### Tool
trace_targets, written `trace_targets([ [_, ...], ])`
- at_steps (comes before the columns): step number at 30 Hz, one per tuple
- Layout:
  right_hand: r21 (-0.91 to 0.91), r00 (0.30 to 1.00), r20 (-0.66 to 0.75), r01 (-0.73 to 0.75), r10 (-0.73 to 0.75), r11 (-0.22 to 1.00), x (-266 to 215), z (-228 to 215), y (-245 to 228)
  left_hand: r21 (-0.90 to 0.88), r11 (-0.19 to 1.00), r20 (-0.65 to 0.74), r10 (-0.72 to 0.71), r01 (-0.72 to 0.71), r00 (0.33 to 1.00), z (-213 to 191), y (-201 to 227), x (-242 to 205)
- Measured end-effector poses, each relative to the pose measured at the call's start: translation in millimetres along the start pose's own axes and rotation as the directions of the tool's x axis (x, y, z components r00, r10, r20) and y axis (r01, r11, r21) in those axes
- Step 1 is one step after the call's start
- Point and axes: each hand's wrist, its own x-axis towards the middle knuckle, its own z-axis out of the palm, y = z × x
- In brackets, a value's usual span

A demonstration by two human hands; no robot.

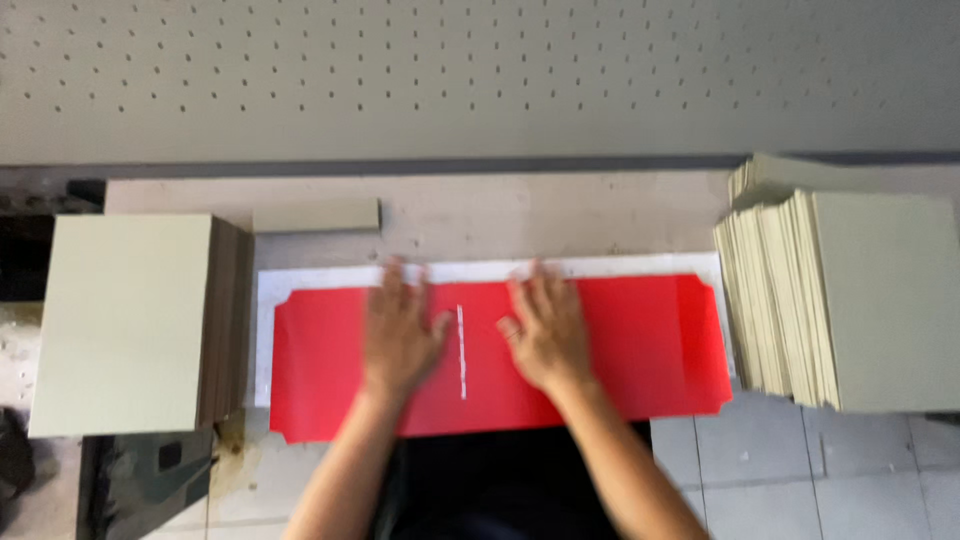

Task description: The person assembles books by placing a small rectangular piece between two larger rectangular pieces on a work surface. They then cover the assembly with a red cover sheet and press it down. This process is repeated multiple times with different sets of pieces.

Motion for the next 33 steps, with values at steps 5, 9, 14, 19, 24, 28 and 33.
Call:
trace_targets([
  [5,-0.168,0.986,-0.162,-0.060,0.032,0.984,-31.7,-40.2,90.9,0.131,0.960,0.061,-0.257,0.247,0.965,-32.3,-74.4,-17.0],
  [9,-0.177,0.909,0.081,-0.391,0.409,0.903,-54.2,-46.2,133.9,0.101,0.936,0.139,-0.349,0.337,0.927,-22.4,-85.1,-21.2],
  [14,-0.241,0.772,0.103,-0.592,0.627,0.769,-55.4,-38.7,132.6,-0.015,0.941,0.195,-0.330,0.339,0.924,-23.1,-94.0,-19.9],
  [19,-0.034,0.765,0.098,-0.636,0.636,0.771,-3.7,-77.7,1.1,0.177,0.982,-0.106,0.089,-0.069,0.990,-49.9,3.0,-14.0],
  [24,-0.203,0.981,-0.091,-0.187,0.172,0.961,-9.1,18.8,-10.7,-0.079,0.979,0.011,0.191,-0.190,0.982,39.1,78.6,-18.5],
  [28,-0.232,0.980,0.030,-0.185,0.197,0.955,-75.1,-0.6,-23.1,0.008,0.982,-0.067,0.191,-0.191,0.979,43.3,80.7,-22.1],
  [33,-0.177,0.987,0.015,-0.155,0.160,0.972,-75.8,-6.6,1.0,-0.009,0.948,-0.198,0.311,-0.319,0.930,30.4,49.8,-34.3],
])
